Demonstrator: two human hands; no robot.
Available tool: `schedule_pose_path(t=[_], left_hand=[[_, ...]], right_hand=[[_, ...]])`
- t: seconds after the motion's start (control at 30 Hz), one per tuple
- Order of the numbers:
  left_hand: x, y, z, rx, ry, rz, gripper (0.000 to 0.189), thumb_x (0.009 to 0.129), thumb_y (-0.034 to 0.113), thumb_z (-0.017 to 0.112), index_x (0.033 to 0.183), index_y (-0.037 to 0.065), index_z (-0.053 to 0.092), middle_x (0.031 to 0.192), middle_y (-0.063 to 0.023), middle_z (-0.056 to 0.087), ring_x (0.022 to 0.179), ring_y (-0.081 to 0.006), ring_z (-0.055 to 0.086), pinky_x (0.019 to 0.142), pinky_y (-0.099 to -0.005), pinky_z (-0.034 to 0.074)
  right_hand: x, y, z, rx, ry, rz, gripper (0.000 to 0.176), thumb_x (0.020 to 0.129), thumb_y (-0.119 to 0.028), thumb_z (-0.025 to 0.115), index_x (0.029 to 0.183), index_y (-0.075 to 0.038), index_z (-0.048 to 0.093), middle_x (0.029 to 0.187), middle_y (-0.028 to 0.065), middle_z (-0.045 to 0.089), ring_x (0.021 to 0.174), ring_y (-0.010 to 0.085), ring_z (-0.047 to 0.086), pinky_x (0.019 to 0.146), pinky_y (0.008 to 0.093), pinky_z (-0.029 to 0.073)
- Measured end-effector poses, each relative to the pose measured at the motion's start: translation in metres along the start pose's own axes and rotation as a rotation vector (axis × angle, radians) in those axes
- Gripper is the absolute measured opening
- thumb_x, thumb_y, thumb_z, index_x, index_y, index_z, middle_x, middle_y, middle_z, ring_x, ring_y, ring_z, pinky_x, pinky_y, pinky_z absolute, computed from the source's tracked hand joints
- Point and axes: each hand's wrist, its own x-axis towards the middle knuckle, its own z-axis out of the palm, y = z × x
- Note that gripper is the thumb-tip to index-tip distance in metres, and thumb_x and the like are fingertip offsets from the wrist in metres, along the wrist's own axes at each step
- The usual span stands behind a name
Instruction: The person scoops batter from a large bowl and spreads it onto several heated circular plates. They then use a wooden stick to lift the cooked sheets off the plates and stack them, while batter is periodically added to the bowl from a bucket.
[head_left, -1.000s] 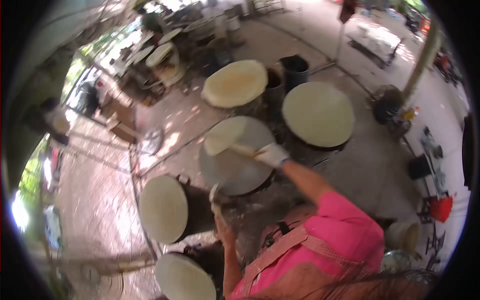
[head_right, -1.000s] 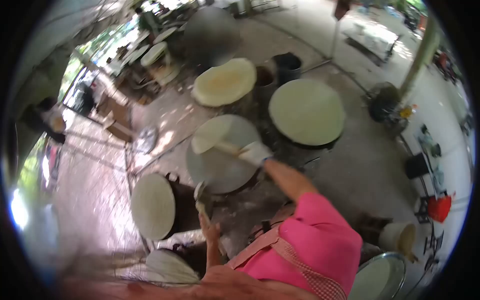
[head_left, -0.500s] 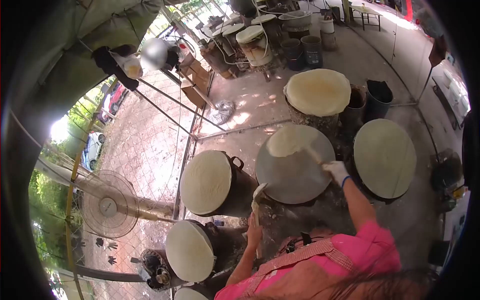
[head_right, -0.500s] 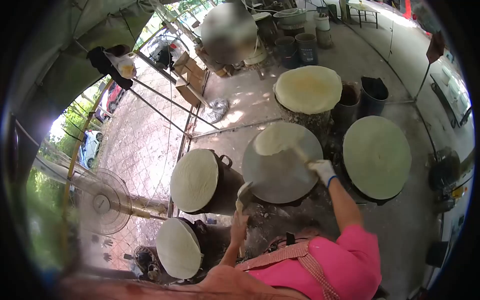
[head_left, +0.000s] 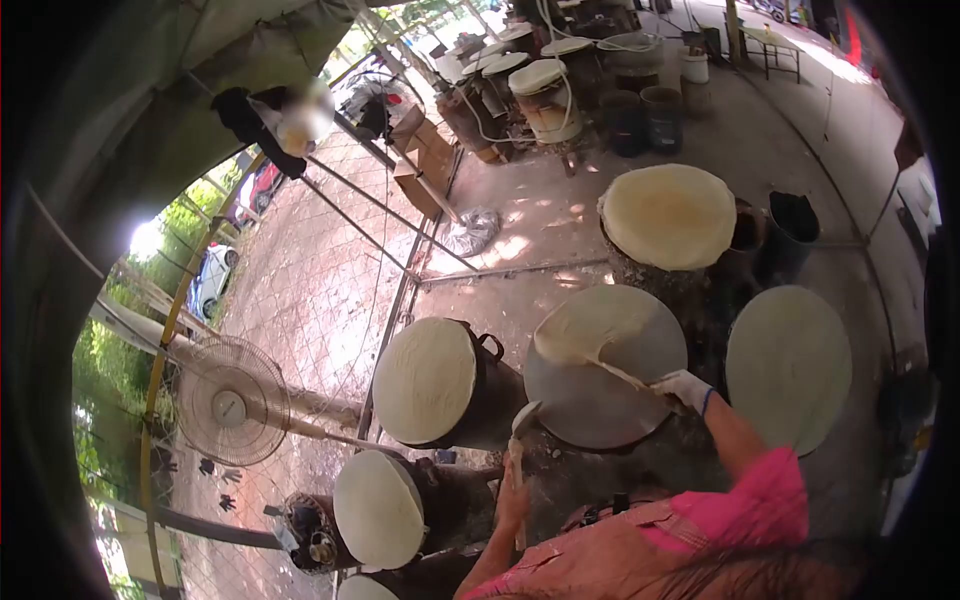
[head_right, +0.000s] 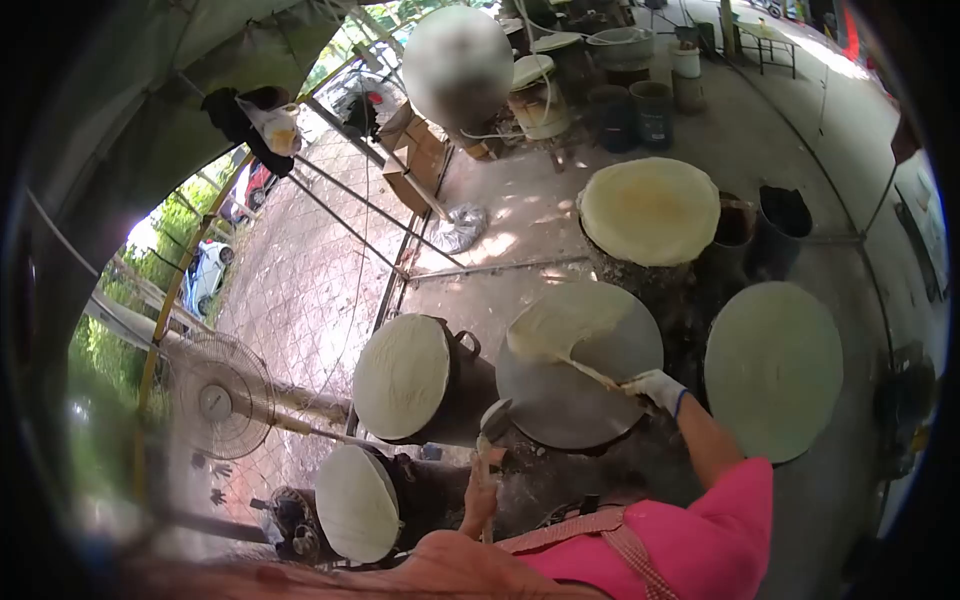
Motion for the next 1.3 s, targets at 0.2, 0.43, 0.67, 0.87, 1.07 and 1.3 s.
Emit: schedule_pose_path(t=[0.2,0.43,0.67,0.87,1.07,1.3], left_hand=[[-0.045,0.002,-0.011,-0.377,-0.015,-0.427,0.074,0.079,0.007,0.053,0.142,0.024,0.019,0.079,-0.0106,0.055,0.057,-0.0215,0.055,0.048,-0.0312,0.045],[-0.077,-0.039,-0.008,-0.904,-0.223,-0.588,0.055,0.082,0.000,0.051,0.127,0.020,0.028,0.058,0.0007,0.036,0.040,-0.0081,0.035,0.035,-0.0236,0.027],[-0.110,-0.095,-0.005,-1.030,-0.116,-0.712,0.041,0.083,-0.002,0.049,0.117,0.014,0.032,0.059,0.0014,0.035,0.042,-0.0068,0.034,0.035,-0.0215,0.025],[-0.123,-0.060,0.000,-1.130,-0.046,-0.714,0.024,0.085,0.000,0.048,0.101,0.012,0.035,0.059,0.0024,0.035,0.043,-0.0054,0.033,0.038,-0.0194,0.026],[-0.164,-0.082,-0.002,-1.437,-0.028,-0.811,0.013,0.086,0.006,0.050,0.094,0.009,0.040,0.059,0.0042,0.035,0.044,-0.0038,0.031,0.037,-0.0187,0.025],[-0.178,-0.026,-0.003,-1.482,-0.006,-0.941,0.014,0.088,0.015,0.049,0.079,0.005,0.045,0.056,0.0065,0.034,0.043,-0.0023,0.029,0.037,-0.0171,0.022]], right_hand=[[0.033,-0.060,-0.023,0.047,0.113,0.069,0.017,0.072,-0.020,0.072,0.076,-0.005,0.067,0.052,0.0011,0.051,0.038,0.0120,0.044,0.035,0.0282,0.035],[0.020,-0.033,-0.017,-0.162,-0.161,0.050,0.011,0.071,-0.007,0.072,0.081,-0.003,0.069,0.059,0.0019,0.057,0.044,0.0101,0.049,0.042,0.0271,0.041],[0.053,-0.079,-0.002,-0.260,-0.092,0.101,0.022,0.072,-0.019,0.070,0.089,-0.005,0.068,0.055,0.0029,0.054,0.040,0.0122,0.046,0.035,0.0276,0.037],[0.061,-0.017,-0.038,-0.294,-0.363,0.009,0.027,0.069,-0.013,0.071,0.094,-0.002,0.068,0.058,0.0039,0.056,0.043,0.0130,0.046,0.038,0.0286,0.038],[0.085,-0.098,0.008,-0.471,-0.255,0.133,0.029,0.067,-0.016,0.073,0.094,-0.009,0.069,0.058,0.0021,0.054,0.044,0.0121,0.048,0.038,0.0301,0.039],[0.082,0.006,-0.094,-0.392,-0.534,-0.007,0.019,0.069,-0.008,0.067,0.088,-0.003,0.068,0.057,0.0013,0.053,0.045,0.0124,0.048,0.039,0.0282,0.037]])
